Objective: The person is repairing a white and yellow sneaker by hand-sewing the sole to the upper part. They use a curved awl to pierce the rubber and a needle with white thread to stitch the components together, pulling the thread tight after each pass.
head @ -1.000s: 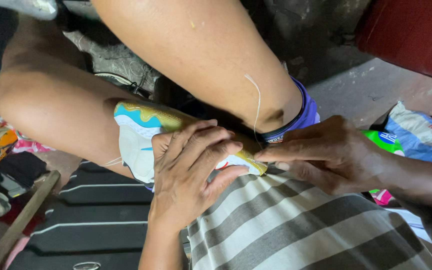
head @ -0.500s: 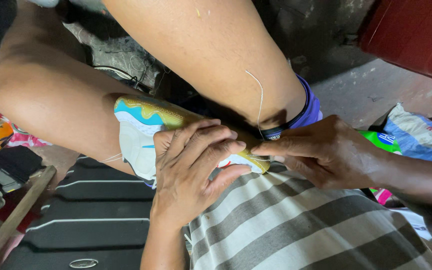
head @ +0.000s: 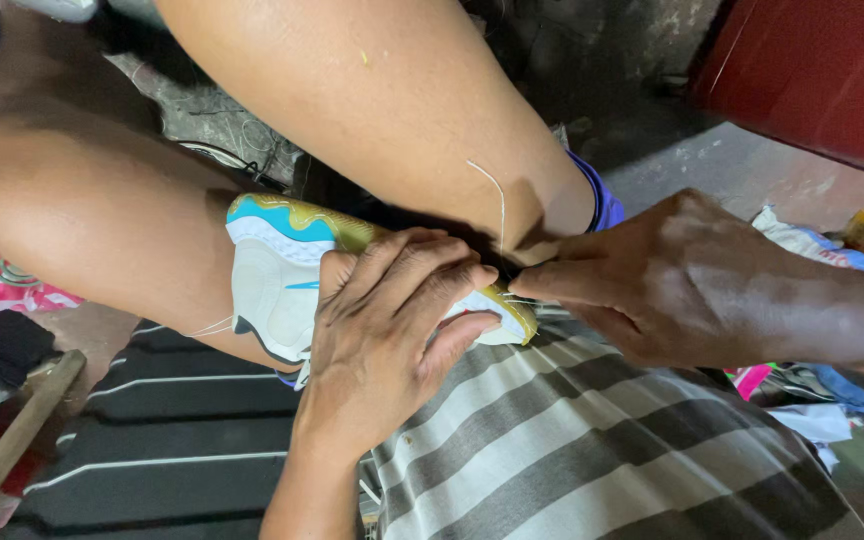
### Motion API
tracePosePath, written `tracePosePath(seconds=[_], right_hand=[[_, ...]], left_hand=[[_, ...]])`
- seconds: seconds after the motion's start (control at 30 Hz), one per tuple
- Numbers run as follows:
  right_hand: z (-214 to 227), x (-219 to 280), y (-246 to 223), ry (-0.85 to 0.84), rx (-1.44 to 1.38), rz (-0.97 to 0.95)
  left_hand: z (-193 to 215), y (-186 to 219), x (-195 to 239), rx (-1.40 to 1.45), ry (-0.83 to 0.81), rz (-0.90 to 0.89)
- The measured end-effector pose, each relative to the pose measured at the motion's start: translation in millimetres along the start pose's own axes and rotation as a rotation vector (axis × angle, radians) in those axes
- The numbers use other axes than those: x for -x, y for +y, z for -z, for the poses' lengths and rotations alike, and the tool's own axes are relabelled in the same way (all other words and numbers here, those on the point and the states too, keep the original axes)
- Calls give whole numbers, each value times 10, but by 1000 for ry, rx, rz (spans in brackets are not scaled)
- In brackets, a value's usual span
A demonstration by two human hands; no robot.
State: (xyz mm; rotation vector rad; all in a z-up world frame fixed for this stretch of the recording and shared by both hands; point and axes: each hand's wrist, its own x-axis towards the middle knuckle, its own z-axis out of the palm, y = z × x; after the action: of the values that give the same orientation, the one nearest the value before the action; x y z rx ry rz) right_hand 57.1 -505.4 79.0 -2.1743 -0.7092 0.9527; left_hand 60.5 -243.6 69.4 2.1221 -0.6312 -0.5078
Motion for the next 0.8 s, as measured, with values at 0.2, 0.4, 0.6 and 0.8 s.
tracePosePath(seconds=[0.2, 0.4, 0.6, 0.8], right_hand=[[141, -302, -118, -177, 67, -61], [256, -419, -146, -95, 94, 18], [159, -481, -184, -217, 155, -56], [23, -596, -127, -268, 45, -177]], left_hand=[[37, -69, -89, -10, -55, 8], [47, -127, -154, -17, -86, -7], [25, -169, -159, -51, -92, -29], [67, -188, -225, -65, -104, -26]])
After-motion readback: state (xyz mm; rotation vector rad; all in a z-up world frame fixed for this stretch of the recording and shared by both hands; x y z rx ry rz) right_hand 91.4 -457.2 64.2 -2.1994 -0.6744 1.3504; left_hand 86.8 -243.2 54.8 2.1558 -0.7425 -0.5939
